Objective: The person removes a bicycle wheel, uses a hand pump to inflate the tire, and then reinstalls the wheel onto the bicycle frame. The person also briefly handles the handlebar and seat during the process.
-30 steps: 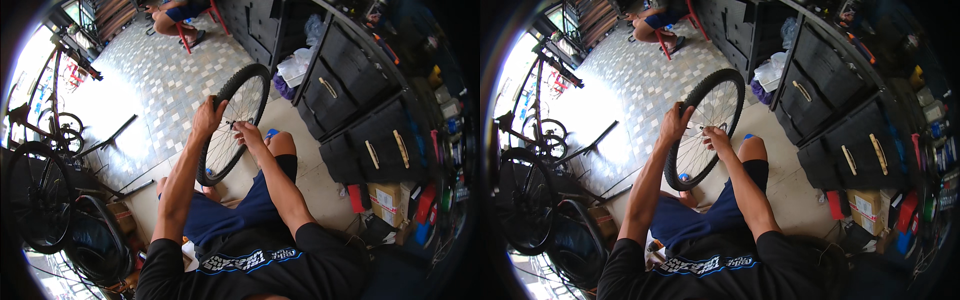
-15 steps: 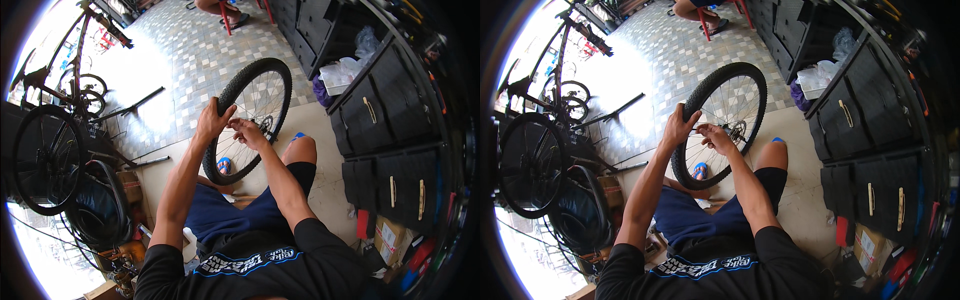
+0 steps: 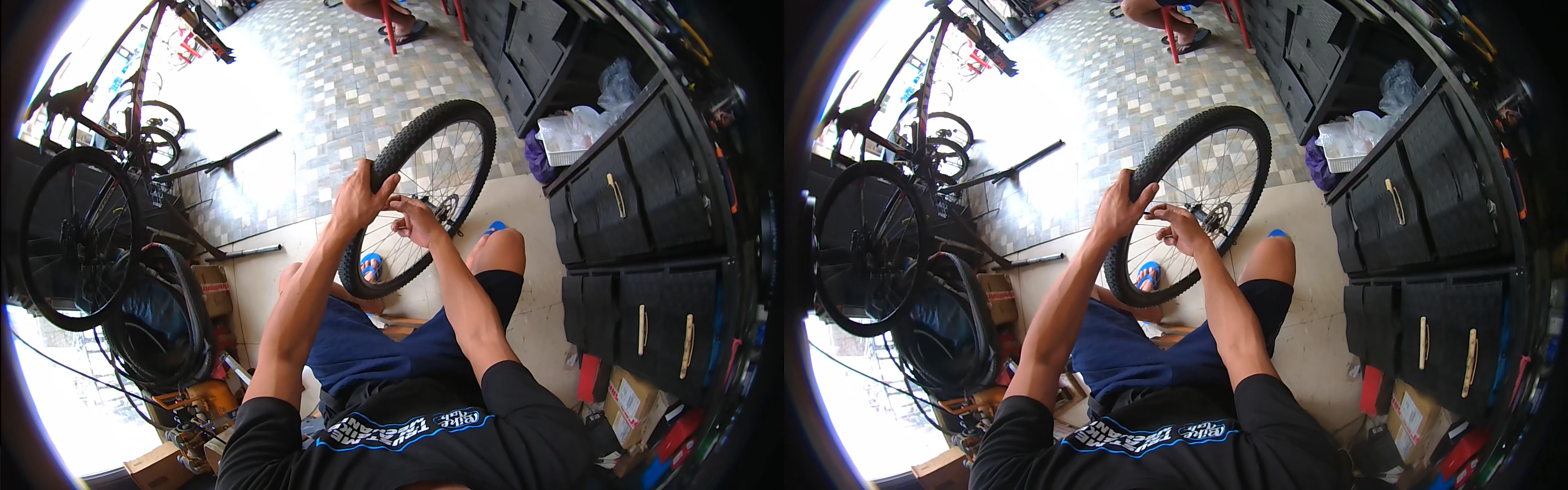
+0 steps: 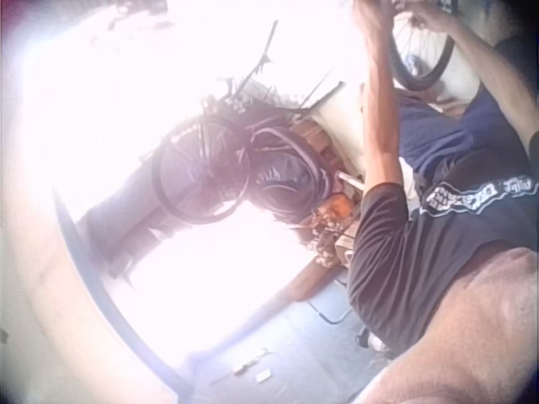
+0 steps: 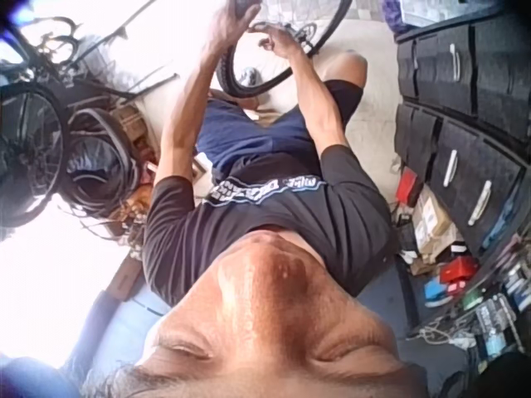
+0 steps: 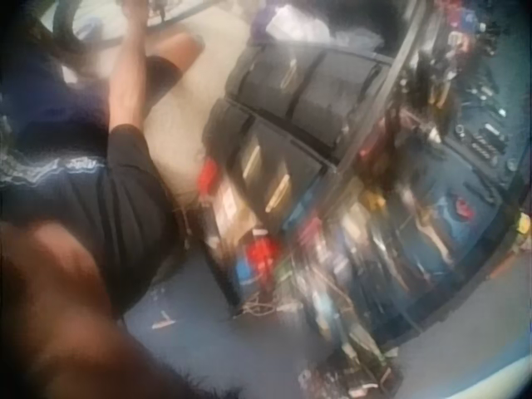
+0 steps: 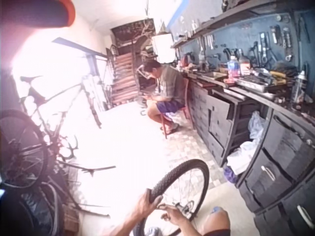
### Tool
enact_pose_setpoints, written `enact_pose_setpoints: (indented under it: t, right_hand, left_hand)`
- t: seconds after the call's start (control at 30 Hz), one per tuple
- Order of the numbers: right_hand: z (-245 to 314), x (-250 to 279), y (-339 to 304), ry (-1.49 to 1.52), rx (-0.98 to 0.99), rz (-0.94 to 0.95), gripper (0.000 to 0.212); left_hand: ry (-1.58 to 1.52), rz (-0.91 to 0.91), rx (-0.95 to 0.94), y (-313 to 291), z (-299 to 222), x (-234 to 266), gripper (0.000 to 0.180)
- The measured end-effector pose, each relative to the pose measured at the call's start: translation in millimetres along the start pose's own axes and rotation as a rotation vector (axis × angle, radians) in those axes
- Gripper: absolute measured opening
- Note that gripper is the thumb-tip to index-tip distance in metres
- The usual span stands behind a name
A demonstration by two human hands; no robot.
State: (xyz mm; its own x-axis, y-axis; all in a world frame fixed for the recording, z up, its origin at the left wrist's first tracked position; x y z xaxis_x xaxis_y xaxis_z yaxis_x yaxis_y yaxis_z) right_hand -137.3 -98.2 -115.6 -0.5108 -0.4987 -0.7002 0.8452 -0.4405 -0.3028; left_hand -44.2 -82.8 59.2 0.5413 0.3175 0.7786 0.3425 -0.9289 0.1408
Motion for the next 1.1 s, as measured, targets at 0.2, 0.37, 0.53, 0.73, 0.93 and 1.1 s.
enact_pose_setpoints:
  t: [0.2,0.37,0.53,0.73,0.93,1.1]
  right_hand:
    - [-5.8,7.4,1.8,-0.052,-0.058,-0.048,0.028]
    - [-4.9,-9.0,-2.0,0.02,-0.021,0.031,0.026]
    - [-10.6,7.7,-1.7,-0.029,-0.07,-0.038,0.032]
    - [-11.0,9.8,-2.7,-0.001,-0.04,0.01,0.037]
    - [-14.8,8.4,-3.6,0.06,-0.017,0.01,0.033]
    - [-14.0,20.0,1.8,-0.005,-0.011,-0.073,0.032]
  left_hand:
    - [-0.031,0.084,0.056,-2.1,-5.3,-6.4,0.056]
    - [-0.03,0.023,0.022,-10.1,0.0,-1.8,0.051]
    - [0.01,0.037,0.005,-7.5,-9.4,-6.4,0.054]
    - [0.002,0.056,0.014,-8.6,-9.7,-9.0,0.055]
    - [0.0,0.04,0.021,-15.8,-7.3,-5.2,0.058]
    - [0.008,0.082,0.03,-11.0,-14.7,-6.3,0.06]
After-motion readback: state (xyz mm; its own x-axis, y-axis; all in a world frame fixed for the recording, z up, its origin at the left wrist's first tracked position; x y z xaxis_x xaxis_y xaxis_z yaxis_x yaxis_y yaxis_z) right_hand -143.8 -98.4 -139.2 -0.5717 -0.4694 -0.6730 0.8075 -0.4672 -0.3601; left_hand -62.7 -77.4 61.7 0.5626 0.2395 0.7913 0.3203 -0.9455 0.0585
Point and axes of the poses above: each hand's wrist, its own y-axis towards the middle knuckle, its own x-axis out of the back of the hand, z = x × y, the point moved 9 cm from there along y, towards the middle knuckle, and after that the axes turned 2 degrees about -y, right-handed, at the moved point
